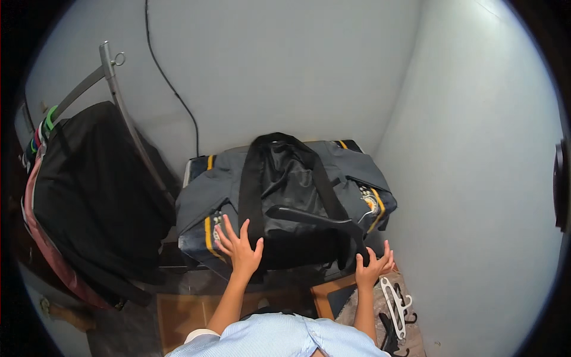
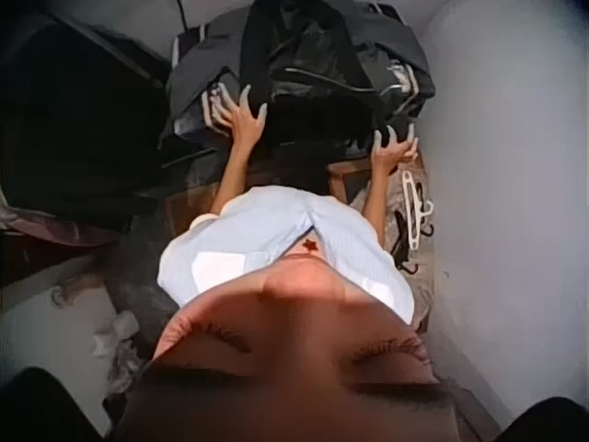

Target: Organizing and preparing jackets for hanging by smoothing them out and attaching hangers.

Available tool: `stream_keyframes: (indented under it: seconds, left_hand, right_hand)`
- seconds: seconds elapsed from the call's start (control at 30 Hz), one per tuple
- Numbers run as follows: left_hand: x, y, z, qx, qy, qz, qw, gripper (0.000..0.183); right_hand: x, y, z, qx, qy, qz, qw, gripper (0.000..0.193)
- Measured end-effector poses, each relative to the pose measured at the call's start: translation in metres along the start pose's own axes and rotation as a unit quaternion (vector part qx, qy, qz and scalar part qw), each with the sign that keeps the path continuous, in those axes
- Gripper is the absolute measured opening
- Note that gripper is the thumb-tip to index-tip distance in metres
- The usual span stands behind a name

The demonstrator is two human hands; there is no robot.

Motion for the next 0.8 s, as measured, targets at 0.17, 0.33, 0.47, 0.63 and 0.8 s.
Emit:
stream_keyframes:
  seconds: [0.17, 0.33, 0.47, 0.63, 0.8]
  left_hand:
    - [0.006, -0.081, 0.01, 0.089, -0.031, 0.023, 0.995, 0.041]
    - [-0.002, -0.093, 0.027, 0.055, -0.02, 0.026, 0.998, 0.046]
    - [-0.02, -0.075, 0.045, 0.016, -0.051, 0.014, 0.998, 0.045]
    - [-0.032, -0.057, 0.07, -0.009, -0.062, -0.012, 0.998, 0.041]
    - [-0.049, -0.047, 0.095, -0.004, -0.057, -0.012, 0.998, 0.036]
  right_hand:
    - [-0.032, -0.04, 0.003, -0.078, -0.026, -0.046, 0.996, 0.027]
    - [-0.052, -0.063, 0.003, -0.115, -0.028, -0.071, 0.99, 0.027]
    - [-0.06, -0.074, 0.019, -0.107, -0.013, -0.082, 0.991, 0.028]
    - [-0.084, -0.086, 0.044, -0.098, 0.004, -0.064, 0.993, 0.028]
    - [-0.109, -0.096, 0.067, -0.085, 0.014, -0.033, 0.996, 0.028]
Point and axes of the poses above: each hand's wrist, its own z-axis towards the middle knuckle, its own x-axis out of the back of the hand, y = z × x, the point moved 8 cm from there along z, towards the middle knuckle, and after that the axes turned 14 degrees about y, right-handed, at the moved point
